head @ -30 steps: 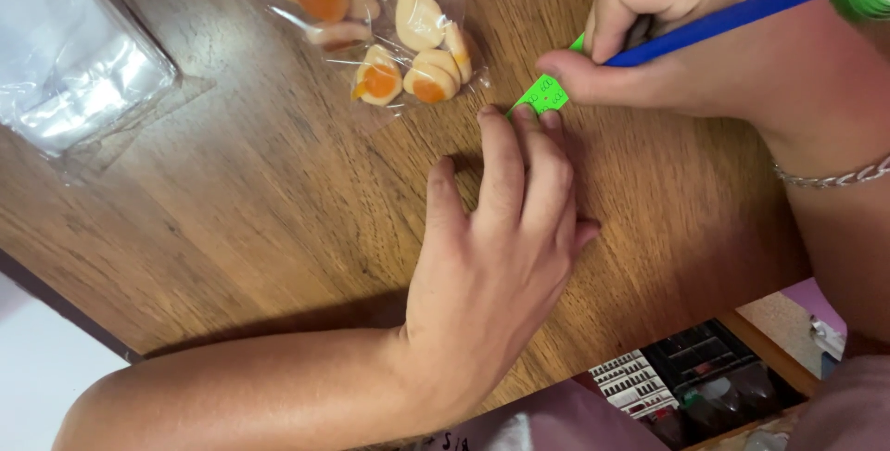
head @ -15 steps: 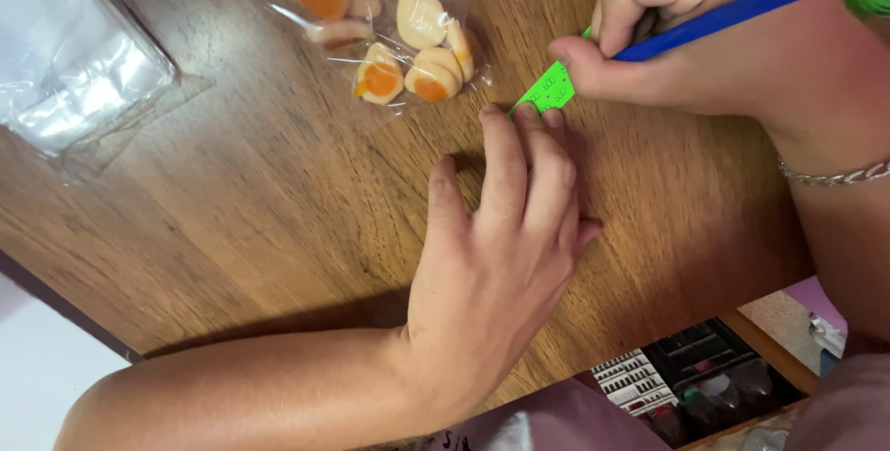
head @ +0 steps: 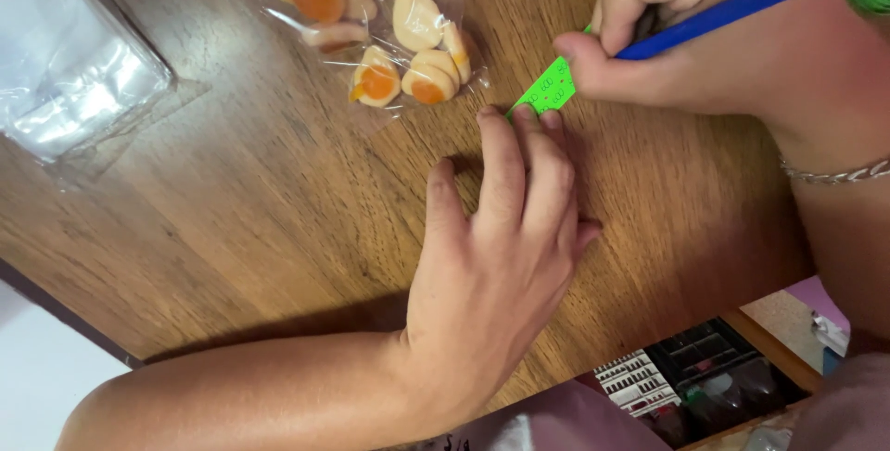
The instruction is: The person cuts strips from a roll of green tape using scissors and writes on them with a blue pen. They then place the labeled tape strips onto small plastic bags containing cookies that are arranged on a wooden table.
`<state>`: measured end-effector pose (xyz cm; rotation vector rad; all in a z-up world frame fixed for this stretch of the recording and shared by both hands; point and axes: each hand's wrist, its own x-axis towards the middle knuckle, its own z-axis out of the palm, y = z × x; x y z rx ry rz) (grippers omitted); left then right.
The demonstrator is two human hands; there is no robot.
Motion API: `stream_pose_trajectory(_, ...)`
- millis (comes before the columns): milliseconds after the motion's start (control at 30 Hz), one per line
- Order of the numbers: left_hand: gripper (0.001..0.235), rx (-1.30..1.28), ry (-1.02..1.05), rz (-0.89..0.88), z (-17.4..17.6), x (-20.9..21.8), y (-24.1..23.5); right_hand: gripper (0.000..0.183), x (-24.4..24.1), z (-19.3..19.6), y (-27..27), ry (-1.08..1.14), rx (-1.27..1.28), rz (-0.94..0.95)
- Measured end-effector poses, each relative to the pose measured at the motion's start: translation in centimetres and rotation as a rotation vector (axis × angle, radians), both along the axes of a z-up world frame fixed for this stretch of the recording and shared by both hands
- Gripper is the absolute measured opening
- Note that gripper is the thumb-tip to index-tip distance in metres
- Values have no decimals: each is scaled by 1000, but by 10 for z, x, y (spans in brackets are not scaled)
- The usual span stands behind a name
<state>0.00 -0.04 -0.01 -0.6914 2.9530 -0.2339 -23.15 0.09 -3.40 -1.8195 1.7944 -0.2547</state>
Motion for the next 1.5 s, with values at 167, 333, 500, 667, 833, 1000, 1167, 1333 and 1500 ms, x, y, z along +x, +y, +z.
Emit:
stream_pose_trajectory(167, 79, 9, 10, 0, 0, 1, 0, 57, 2, 1, -4, 1, 15, 44)
stream_pose_trajectory(333, 78, 6, 15, 0, 0, 1, -1, 49, -3, -4, 4, -5, -110, 31)
stream_pose_trajectory(500, 79, -1, 8, -2, 0, 0, -1, 46, -1, 4, -3, -88, 37, -9)
stream_pose_trajectory(667, 79, 7, 18, 6, 1, 0, 0, 43, -11, 9, 11, -460, -144, -168)
stream_pose_trajectory(833, 80, 23, 39, 20, -2, 0, 1, 37, -15, 1, 22, -533, -141, -406)
stream_pose_trajectory(1000, 77, 34, 66, 29, 0, -1, 0, 35, -12, 7, 25, -509, -291, -365)
stream_pose_trajectory(1167, 70, 59, 120, 36, -3, 0, 0, 35, -13, 3, 22, -505, -369, -304)
stream_pose_trajectory(1333, 66, 60, 150, 27, -3, 0, -2, 36, -7, 12, 9, -489, -426, -195)
stream_pose_trajectory(1500, 60, 81, 275, 12, -3, -2, -6, 32, 10, 18, -8, -493, -480, -5)
